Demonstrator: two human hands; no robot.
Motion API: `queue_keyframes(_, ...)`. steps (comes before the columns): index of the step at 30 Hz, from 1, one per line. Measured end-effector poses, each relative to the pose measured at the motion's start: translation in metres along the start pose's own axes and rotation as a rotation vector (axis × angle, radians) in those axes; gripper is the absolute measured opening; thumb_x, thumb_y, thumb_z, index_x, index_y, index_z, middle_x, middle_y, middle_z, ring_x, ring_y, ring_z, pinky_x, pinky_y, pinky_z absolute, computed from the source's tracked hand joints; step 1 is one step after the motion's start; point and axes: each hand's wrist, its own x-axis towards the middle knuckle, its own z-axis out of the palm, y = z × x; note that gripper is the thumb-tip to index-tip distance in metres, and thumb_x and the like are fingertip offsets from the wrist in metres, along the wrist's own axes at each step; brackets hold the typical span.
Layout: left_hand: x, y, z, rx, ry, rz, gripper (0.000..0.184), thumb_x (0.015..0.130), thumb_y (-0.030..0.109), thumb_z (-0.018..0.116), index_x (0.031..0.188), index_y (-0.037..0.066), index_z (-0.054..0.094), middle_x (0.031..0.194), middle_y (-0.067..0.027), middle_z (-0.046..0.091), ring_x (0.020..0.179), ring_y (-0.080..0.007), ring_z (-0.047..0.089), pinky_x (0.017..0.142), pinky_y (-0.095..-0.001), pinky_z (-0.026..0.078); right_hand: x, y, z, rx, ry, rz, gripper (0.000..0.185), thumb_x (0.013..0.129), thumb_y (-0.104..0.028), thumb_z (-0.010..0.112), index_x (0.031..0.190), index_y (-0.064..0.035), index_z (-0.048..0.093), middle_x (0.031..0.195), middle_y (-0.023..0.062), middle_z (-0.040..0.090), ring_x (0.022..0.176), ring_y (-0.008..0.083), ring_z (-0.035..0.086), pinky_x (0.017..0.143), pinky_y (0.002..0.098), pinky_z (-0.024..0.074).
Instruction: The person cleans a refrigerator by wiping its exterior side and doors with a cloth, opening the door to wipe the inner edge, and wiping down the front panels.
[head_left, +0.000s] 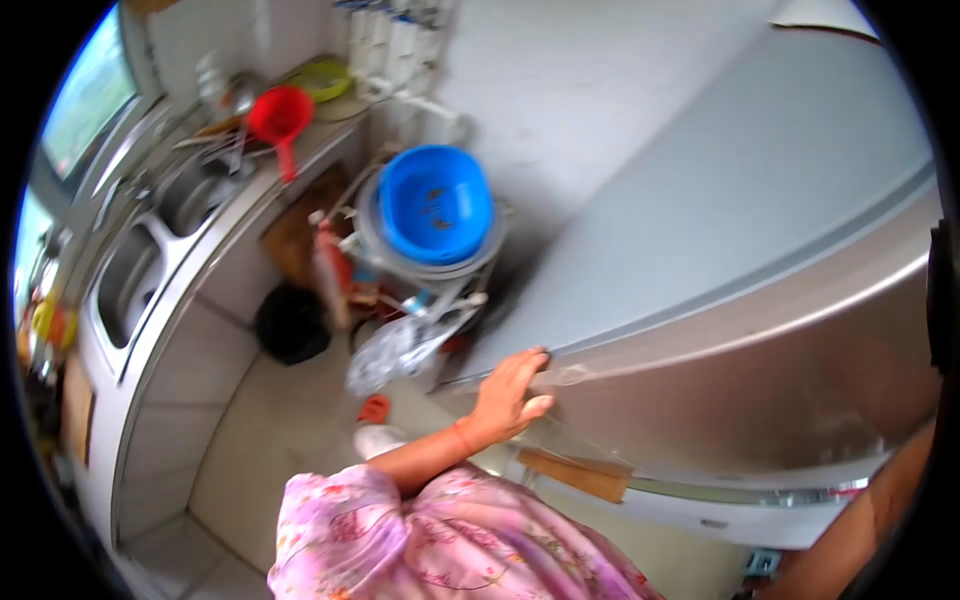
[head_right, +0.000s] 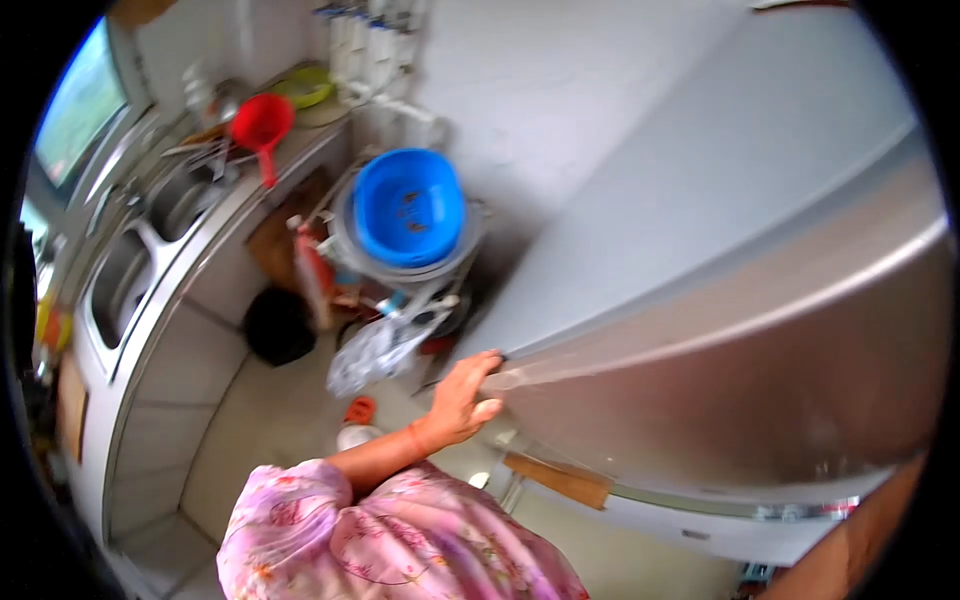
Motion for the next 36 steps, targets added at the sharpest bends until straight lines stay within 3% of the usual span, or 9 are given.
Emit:
queue_keyframes(7,-0.031,-0.006,-0.007,0.090,-0.171,-0.252,0.059,0.091,0.044,0.053,0.128,0.000,0.043,0.118,-0.0222,0.053,0.106,-0.0387,0.051,0.091,-0.0440,0.041,-0.100,-0.040,0.039,0.256,-0.146,-0.045,0.032,0.072,-0.027,0.065,0.097,-0.0079,0.070,0.083,0.0142,0.065,0.078,0.0322,0.062,0.072,0.0420,0.0486)
queue_keyframes(20,-0.036,-0.002,-0.003,0.142,-0.201,-0.308,0.062,0.092,0.042,0.052,0.133,-0.003,0.038,0.126,-0.0257,0.049,0.116,-0.0390,0.048,0.098,-0.0428,0.039,-0.107,-0.084,-0.022,0.512,-0.124,-0.129,0.028,0.070,-0.018,0.068,0.098,-0.0121,0.071,0.076,0.0079,0.063,0.073,0.0283,0.060,0.072,0.0388,0.0470)
queue_keyframes(27,-0.033,-0.009,-0.016,0.310,-0.179,-0.042,0.059,0.082,0.027,0.066,0.129,0.000,0.043,0.122,-0.0227,0.053,0.106,-0.0380,0.055,0.086,-0.0432,0.047,-0.132,-0.163,-0.094,0.897,-0.373,-0.281,0.029,0.069,-0.013,0.070,0.098,-0.0144,0.071,0.072,0.0045,0.062,0.071,0.0262,0.060,0.072,0.0371,0.0461)
queue_keyframes(28,-0.031,0.000,-0.024,0.382,-0.177,-0.019,0.059,0.080,0.024,0.067,0.129,-0.001,0.043,0.121,-0.0214,0.053,0.104,-0.0368,0.055,0.084,-0.0435,0.047,-0.151,-0.176,-0.098,0.996,-0.449,-0.278,0.033,0.069,-0.013,0.070,0.102,-0.0144,0.069,0.082,0.0078,0.062,0.078,0.0282,0.060,0.076,0.0390,0.0467)
queue_keyframes(29,-0.035,-0.003,-0.028,0.378,-0.170,-0.020,0.052,0.079,0.024,0.068,0.122,0.001,0.049,0.112,-0.0206,0.056,0.097,-0.0369,0.058,0.078,-0.0440,0.048,-0.171,-0.192,-0.101,1.094,-0.524,-0.273,0.037,0.069,-0.012,0.069,0.106,-0.0145,0.067,0.091,0.0111,0.063,0.086,0.0302,0.061,0.079,0.0409,0.0472)
queue_keyframes(31,-0.040,-0.010,-0.041,0.347,-0.207,-0.027,0.036,0.077,0.027,0.069,0.104,0.005,0.057,0.091,-0.0179,0.060,0.079,-0.0368,0.060,0.065,-0.0449,0.049,-0.213,-0.232,-0.115,1.119,-0.506,-0.256,0.041,0.069,-0.013,0.069,0.109,-0.0162,0.066,0.094,0.0133,0.064,0.086,0.0317,0.062,0.079,0.0433,0.0487)
queue_keyframes(33,-0.041,-0.025,-0.057,0.276,-0.300,-0.041,0.023,0.076,0.031,0.069,0.081,0.010,0.064,0.065,-0.0141,0.061,0.059,-0.0365,0.060,0.051,-0.0457,0.047,-0.243,-0.275,-0.118,1.098,-0.360,-0.189,0.043,0.069,-0.014,0.069,0.111,-0.0179,0.067,0.084,0.0114,0.065,0.073,0.0321,0.063,0.074,0.0425,0.0501)
queue_keyframes(34,-0.039,-0.030,-0.065,0.240,-0.363,-0.022,0.023,0.078,0.032,0.068,0.082,0.010,0.064,0.067,-0.0138,0.062,0.060,-0.0367,0.060,0.052,-0.0458,0.047,-0.252,-0.287,-0.117,1.165,-0.291,-0.125,0.045,0.069,-0.014,0.069,0.114,-0.0180,0.066,0.081,0.0104,0.065,0.068,0.0329,0.063,0.073,0.0413,0.0505)
queue_keyframes(36,-0.039,-0.033,-0.074,0.155,-0.484,0.000,0.023,0.080,0.033,0.067,0.083,0.010,0.064,0.070,-0.0130,0.064,0.062,-0.0372,0.061,0.052,-0.0462,0.047,-0.261,-0.297,-0.123,1.269,-0.440,-0.035,0.047,0.068,-0.013,0.071,0.114,-0.0168,0.066,0.083,0.0118,0.066,0.073,0.0327,0.064,0.074,0.0408,0.0508)
